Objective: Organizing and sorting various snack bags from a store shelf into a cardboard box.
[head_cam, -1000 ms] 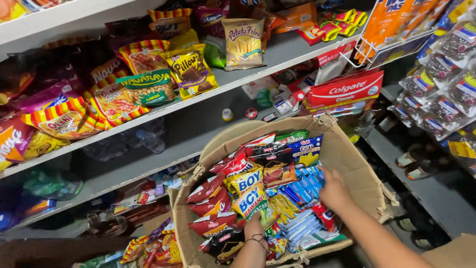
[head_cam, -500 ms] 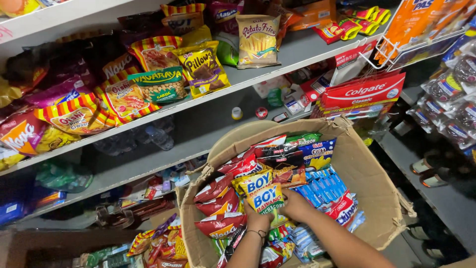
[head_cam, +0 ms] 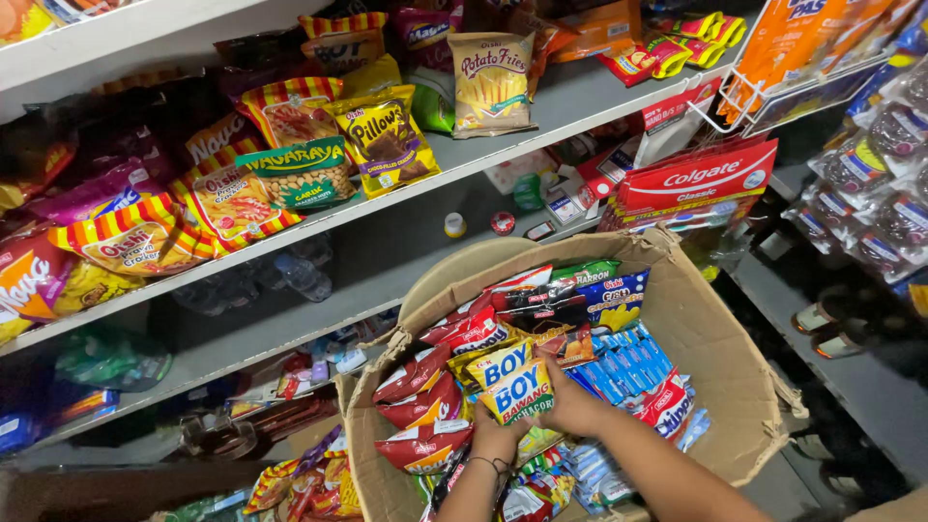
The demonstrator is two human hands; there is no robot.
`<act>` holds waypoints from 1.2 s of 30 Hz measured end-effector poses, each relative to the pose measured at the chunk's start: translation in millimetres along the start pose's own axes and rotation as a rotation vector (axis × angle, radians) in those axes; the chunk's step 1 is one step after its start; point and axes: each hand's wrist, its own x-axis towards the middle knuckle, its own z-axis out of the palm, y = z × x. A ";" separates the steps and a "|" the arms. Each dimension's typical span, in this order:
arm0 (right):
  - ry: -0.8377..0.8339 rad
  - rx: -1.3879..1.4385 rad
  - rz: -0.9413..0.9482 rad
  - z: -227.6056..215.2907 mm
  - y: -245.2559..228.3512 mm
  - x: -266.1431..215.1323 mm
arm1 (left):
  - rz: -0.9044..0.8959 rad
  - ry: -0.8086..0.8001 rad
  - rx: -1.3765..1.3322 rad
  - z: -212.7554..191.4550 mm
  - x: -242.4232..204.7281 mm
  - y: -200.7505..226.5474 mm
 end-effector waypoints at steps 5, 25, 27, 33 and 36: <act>-0.067 0.155 -0.017 -17.5 0.3 -12.5 | -0.094 -0.118 -0.165 8.3 -41.0 50.6; 0.912 0.143 -0.112 -171.9 56.6 -300.5 | 0.388 -0.992 0.243 276.0 -178.5 118.5; 1.024 0.216 -0.082 -175.6 76.1 -345.6 | 0.283 -1.039 0.284 310.4 -209.5 104.3; 1.240 0.465 0.062 -162.6 148.5 -468.0 | 0.429 -1.342 0.295 396.0 -287.8 29.6; 1.347 0.509 0.069 -145.5 187.3 -515.1 | 0.277 -1.432 0.443 425.1 -327.3 -6.1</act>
